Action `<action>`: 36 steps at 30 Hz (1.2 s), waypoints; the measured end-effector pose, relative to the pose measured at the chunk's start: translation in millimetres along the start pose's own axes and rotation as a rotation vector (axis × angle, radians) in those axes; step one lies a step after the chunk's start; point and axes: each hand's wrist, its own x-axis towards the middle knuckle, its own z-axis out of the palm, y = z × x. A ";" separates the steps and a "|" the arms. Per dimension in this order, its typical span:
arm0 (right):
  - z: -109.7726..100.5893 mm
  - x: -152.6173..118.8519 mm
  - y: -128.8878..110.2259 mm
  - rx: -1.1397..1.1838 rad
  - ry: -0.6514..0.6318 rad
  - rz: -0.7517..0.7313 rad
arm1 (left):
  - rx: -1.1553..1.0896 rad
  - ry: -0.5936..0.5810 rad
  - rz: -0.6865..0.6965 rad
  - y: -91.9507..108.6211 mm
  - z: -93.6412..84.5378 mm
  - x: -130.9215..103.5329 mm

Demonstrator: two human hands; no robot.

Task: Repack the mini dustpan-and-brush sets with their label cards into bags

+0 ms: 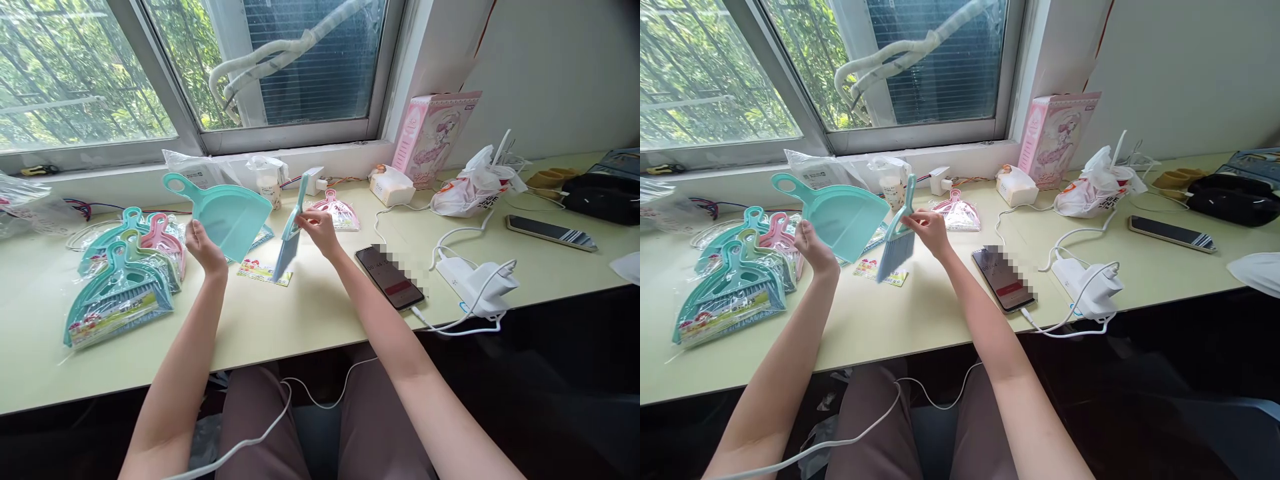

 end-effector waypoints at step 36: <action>5.2 -5.0 0.3 -0.431 0.221 -0.053 | 0.054 -0.569 0.090 22.7 32.9 -59.8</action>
